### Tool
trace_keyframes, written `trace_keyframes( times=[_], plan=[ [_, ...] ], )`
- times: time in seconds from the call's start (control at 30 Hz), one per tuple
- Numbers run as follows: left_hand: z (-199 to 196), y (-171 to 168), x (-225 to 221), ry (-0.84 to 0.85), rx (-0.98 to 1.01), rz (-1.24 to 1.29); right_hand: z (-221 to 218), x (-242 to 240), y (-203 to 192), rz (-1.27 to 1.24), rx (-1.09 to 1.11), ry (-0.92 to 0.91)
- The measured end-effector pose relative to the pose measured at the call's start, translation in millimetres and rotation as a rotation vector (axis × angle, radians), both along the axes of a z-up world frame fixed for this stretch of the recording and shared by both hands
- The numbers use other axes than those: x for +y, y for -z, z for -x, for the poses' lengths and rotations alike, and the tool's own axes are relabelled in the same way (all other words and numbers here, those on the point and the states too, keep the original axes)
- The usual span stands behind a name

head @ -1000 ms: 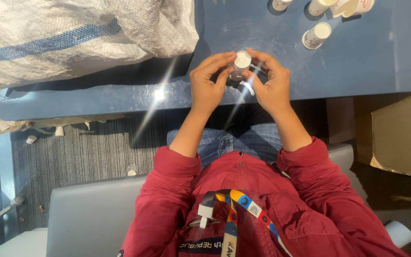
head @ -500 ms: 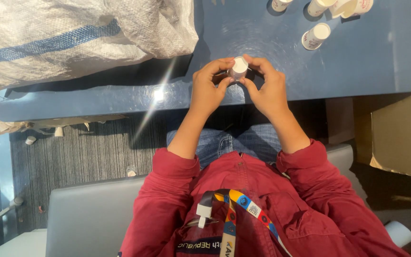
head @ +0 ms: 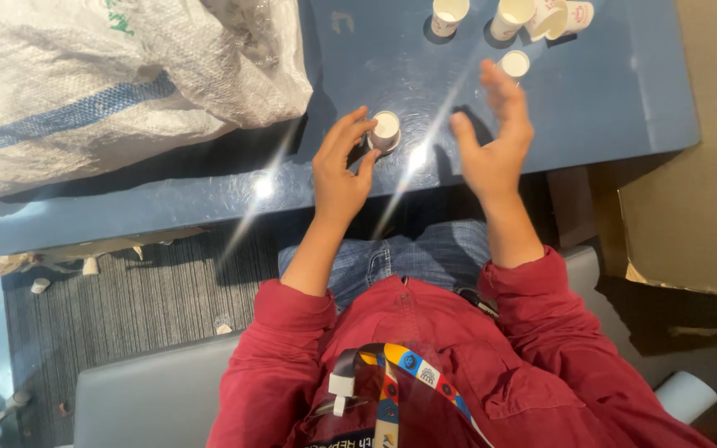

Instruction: Packing small paper cups onto a table and arranging them.

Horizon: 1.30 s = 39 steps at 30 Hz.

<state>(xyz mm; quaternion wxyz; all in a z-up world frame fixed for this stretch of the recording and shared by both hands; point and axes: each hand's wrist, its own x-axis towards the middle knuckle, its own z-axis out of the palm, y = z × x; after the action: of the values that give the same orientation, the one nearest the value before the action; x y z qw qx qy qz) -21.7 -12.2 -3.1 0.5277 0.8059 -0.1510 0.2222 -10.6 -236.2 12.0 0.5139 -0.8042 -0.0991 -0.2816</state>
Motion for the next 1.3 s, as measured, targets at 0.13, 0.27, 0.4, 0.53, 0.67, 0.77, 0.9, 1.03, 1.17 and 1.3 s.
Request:
trace_keyframes(
  times=[0.13, 0.27, 0.4, 0.53, 0.67, 0.77, 0.9, 1.03, 1.17, 1.3],
  plan=[
    [6, -15, -2, 0.023, 0.069, 0.048, -27, -51, 14, 0.046, -0.12, 0.23],
    [7, -9, -1, -0.04, 0.064, 0.038, -37, -63, 14, 0.283, 0.005, 0.195],
    [6, -8, 1, -0.061, 0.067, 0.037, -37, -62, 21, 0.333, 0.067, 0.156],
    [9, -8, 2, -0.085, -0.078, 0.049, -25, -51, 8, 0.042, 0.084, 0.003],
    [12, -26, 1, -0.058, -0.043, 0.113, -7, -23, -11, -0.165, 0.104, -0.232],
    [11, -38, 3, 0.023, -0.054, 0.13, 1, 7, -20, -0.114, 0.068, -0.305],
    [2, -33, 2, 0.1, -0.002, 0.16, 4, 41, -28, 0.133, -0.025, -0.217],
    [0, -22, -2, 0.059, 0.013, 0.182, 5, 51, -21, 0.162, -0.048, -0.259],
    [-4, -8, -3, -0.021, -0.044, 0.15, 5, 53, -19, 0.16, 0.018, -0.318],
    [-6, -11, -4, -0.003, -0.018, 0.188, 3, 53, -17, 0.101, 0.054, -0.305]
  ],
)
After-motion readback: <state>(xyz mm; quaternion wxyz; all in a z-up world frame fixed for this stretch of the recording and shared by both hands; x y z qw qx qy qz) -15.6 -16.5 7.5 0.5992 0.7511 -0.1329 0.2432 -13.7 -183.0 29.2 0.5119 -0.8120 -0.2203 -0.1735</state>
